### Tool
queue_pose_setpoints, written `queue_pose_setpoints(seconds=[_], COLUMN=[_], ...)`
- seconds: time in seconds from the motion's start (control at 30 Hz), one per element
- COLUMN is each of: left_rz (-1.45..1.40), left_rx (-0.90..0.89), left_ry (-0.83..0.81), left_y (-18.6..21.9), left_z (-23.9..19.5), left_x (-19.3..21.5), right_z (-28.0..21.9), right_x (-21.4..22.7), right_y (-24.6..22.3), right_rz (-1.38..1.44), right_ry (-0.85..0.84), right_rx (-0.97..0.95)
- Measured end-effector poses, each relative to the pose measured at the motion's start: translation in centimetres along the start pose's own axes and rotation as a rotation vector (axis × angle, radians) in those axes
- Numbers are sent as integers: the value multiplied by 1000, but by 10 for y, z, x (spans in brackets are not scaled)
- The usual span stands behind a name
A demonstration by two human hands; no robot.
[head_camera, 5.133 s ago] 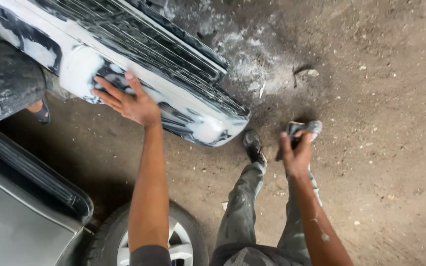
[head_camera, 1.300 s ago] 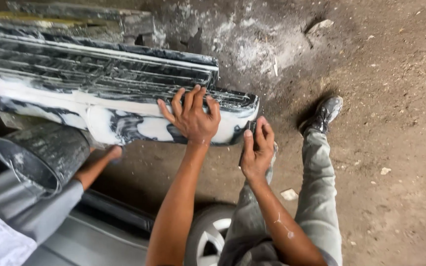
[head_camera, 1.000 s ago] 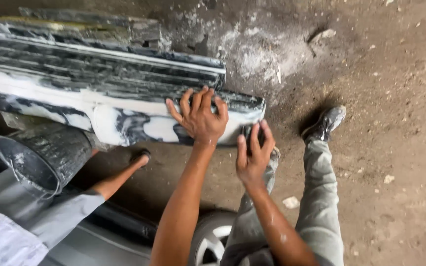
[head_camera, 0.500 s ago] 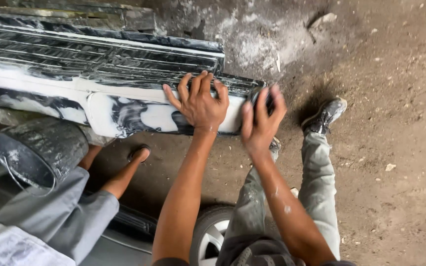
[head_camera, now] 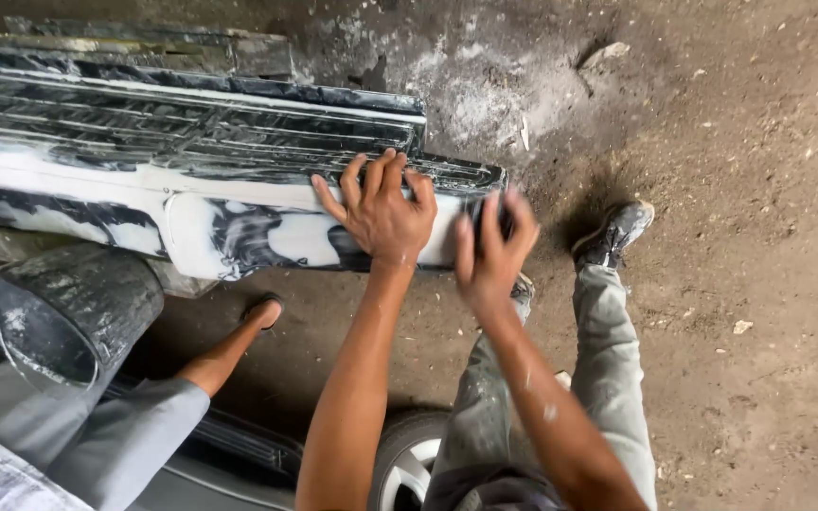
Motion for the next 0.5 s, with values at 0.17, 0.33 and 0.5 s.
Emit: queue_pose_setpoints(seconds=[0.17, 0.33, 0.5], left_rz=[-5, -5, 0], left_rx=[7, 0, -6], left_ry=[-15, -9, -10], left_y=[1, -1, -3], left_z=[-10, -2, -3], left_x=[3, -3, -6], right_z=[11, -13, -3], right_x=[11, 7, 8], right_y=[-14, 30, 61], right_rz=[-37, 253, 311], right_ry=[14, -8, -25], right_rx=[-50, -146, -374])
Point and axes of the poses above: each hand's wrist, its own z-axis towards the middle knuckle, its own x-axis out of the back of the hand, y = z × x, the point moved 10 cm from there along z, towards the middle knuckle, and after that the axes turned 14 degrees about -x, right-handed, at the moved point
